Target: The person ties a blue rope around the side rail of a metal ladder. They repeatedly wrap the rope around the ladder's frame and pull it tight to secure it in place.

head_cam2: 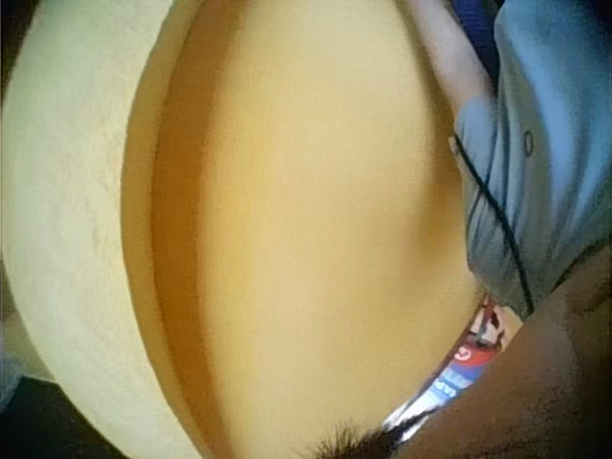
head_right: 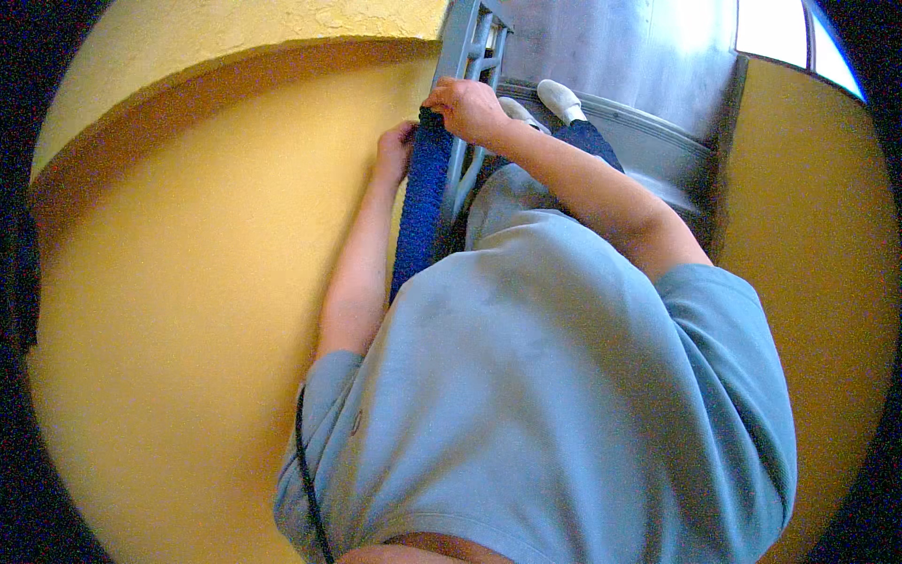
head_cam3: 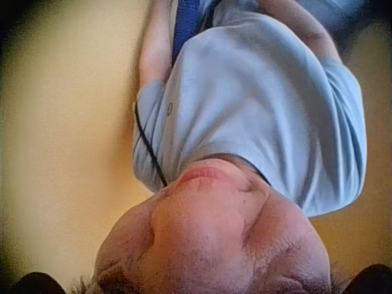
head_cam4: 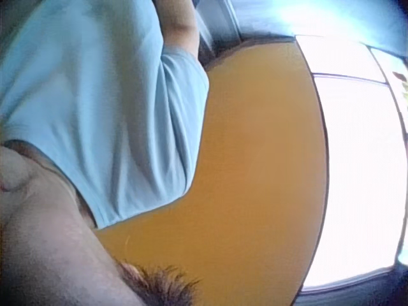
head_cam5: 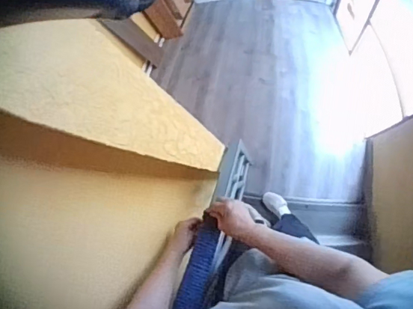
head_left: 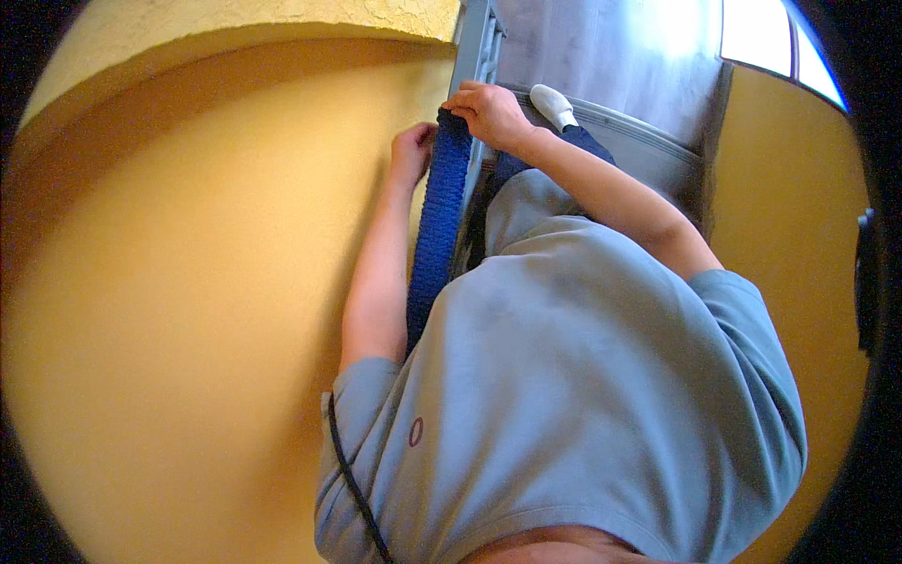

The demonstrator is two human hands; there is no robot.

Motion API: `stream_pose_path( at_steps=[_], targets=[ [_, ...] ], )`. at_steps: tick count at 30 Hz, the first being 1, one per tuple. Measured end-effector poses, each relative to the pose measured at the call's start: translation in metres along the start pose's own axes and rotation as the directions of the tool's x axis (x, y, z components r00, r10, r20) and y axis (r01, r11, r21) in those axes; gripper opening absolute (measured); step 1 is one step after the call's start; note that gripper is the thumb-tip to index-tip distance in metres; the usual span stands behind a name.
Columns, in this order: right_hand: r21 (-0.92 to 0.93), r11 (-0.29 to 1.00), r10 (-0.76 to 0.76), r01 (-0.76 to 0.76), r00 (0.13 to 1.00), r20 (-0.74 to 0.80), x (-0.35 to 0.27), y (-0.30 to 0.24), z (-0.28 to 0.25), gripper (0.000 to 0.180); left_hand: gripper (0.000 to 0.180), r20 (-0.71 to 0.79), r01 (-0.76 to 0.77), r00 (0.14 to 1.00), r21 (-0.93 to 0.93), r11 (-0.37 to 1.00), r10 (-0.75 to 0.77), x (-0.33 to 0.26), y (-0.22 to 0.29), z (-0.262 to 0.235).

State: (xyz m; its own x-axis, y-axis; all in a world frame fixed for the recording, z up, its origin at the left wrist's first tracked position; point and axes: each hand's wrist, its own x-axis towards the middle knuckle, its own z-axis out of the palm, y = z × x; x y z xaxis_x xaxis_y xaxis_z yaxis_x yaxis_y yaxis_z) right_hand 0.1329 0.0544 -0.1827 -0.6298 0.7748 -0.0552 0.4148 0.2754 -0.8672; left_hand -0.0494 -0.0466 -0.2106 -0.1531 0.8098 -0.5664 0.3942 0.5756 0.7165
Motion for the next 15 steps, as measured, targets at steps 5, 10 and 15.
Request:
stream_pose_path(
  at_steps=[5,10,15],
  targets=[
    [0.016,1.000,0.006,-0.006,1.000,-0.020,0.002,0.001,-0.003,0.017,0.013,-0.004,0.061,0.998,-0.330,0.942,-0.066,0.004,-0.016,0.028],
    [0.528,0.773,0.459,-0.351,0.885,-0.083,-0.016,0.004,0.000,0.017,0.020,0.021,0.270,0.954,-0.485,0.832,-0.298,-0.011,0.027,0.042],
    [0.614,0.318,0.705,-0.723,0.613,0.356,-0.034,0.005,0.009,0.041,0.022,-0.002,0.112,0.992,-0.500,0.859,-0.130,-0.036,0.030,0.038]
  ],
)
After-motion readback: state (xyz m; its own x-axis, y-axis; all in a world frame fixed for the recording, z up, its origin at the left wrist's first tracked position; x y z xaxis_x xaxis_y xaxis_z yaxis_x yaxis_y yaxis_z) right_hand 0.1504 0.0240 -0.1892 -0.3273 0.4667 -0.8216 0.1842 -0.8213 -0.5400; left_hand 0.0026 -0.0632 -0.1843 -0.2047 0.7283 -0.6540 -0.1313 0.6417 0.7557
